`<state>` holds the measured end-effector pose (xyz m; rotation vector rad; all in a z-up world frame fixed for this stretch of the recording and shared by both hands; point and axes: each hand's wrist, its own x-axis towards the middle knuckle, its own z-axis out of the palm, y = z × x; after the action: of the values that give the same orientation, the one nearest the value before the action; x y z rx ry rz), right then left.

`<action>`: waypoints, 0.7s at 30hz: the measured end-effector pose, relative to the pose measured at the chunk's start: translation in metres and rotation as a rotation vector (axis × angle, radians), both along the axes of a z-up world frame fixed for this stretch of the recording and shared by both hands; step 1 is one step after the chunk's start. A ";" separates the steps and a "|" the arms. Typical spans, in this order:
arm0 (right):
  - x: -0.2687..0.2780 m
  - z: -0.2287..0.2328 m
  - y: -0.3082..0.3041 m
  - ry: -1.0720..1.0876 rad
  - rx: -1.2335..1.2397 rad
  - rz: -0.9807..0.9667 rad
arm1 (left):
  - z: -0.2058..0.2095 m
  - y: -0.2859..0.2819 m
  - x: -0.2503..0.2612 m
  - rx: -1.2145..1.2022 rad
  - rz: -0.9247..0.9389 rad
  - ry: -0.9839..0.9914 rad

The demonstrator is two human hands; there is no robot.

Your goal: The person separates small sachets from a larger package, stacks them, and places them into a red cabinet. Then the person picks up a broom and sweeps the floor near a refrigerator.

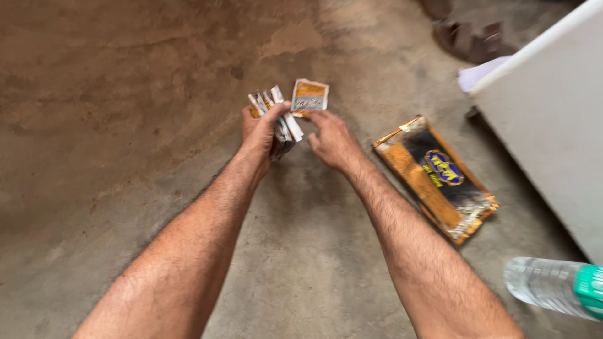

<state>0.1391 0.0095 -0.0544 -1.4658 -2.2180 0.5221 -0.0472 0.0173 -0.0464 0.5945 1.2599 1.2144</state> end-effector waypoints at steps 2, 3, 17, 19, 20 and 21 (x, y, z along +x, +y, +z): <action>-0.003 -0.023 0.014 -0.047 0.032 -0.025 | -0.011 0.005 0.002 -0.031 -0.014 -0.009; -0.004 -0.032 0.018 -0.077 0.048 -0.044 | -0.016 0.005 0.003 -0.046 -0.028 -0.019; -0.034 -0.006 0.017 -0.361 -0.131 -0.302 | -0.025 0.011 0.002 -0.108 -0.134 0.001; -0.033 -0.011 0.020 -0.352 0.022 -0.261 | -0.024 0.011 0.005 -0.102 -0.138 0.020; -0.033 -0.015 0.022 -0.366 0.118 -0.203 | -0.024 0.011 0.006 -0.096 -0.140 0.027; -0.033 -0.020 0.024 -0.380 0.213 -0.145 | -0.025 0.010 0.006 -0.092 -0.143 0.034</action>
<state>0.1064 0.0338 -0.0739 -1.7012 -2.3302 -0.0465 -0.0414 0.0268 -0.0709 0.6290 1.2726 1.0267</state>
